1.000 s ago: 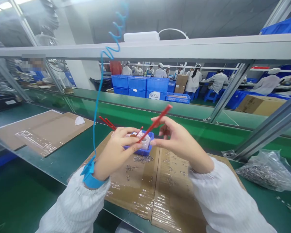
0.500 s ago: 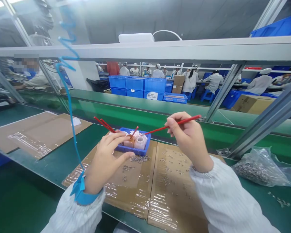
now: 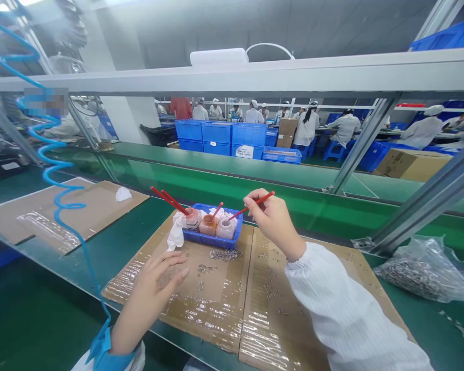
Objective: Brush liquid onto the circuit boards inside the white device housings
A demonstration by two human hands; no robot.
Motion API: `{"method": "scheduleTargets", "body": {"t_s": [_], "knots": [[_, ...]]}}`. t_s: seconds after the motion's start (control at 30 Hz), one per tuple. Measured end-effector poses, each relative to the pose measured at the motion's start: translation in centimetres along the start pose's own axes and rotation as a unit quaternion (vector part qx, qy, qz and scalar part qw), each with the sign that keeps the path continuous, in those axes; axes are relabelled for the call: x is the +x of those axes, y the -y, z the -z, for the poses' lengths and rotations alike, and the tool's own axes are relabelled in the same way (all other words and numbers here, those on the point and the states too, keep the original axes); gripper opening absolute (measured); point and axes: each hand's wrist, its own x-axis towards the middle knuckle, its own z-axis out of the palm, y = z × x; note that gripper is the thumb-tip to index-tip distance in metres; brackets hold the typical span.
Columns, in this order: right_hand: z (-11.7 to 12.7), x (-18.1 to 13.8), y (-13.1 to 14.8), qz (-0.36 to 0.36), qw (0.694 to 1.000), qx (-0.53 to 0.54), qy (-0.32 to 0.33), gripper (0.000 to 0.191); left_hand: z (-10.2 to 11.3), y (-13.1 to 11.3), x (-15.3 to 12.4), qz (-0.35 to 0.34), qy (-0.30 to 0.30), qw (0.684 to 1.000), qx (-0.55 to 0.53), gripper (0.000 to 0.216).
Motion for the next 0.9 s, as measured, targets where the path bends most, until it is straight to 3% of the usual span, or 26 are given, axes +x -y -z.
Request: {"method": "scheduleTargets", "body": {"t_s": [0.27,0.5,0.9], "knots": [[-1.7,0.6,-0.3,0.038,0.998,-0.035,0.038,0.019,-0.9,0.4,-0.3,-0.002,-0.014,0.999,-0.036,0.025],[-3.7,1.0,-1.9,0.022,0.997,-0.031,0.07,0.022,-0.7,0.3,-1.2,0.019,-0.023,0.999,-0.034,0.021],[-3.2,-0.2,-1.0,0.057,0.997,-0.038,0.048,0.013,-1.4,0.9,-1.0,0.032,0.012,0.998,-0.048,0.026]]}}
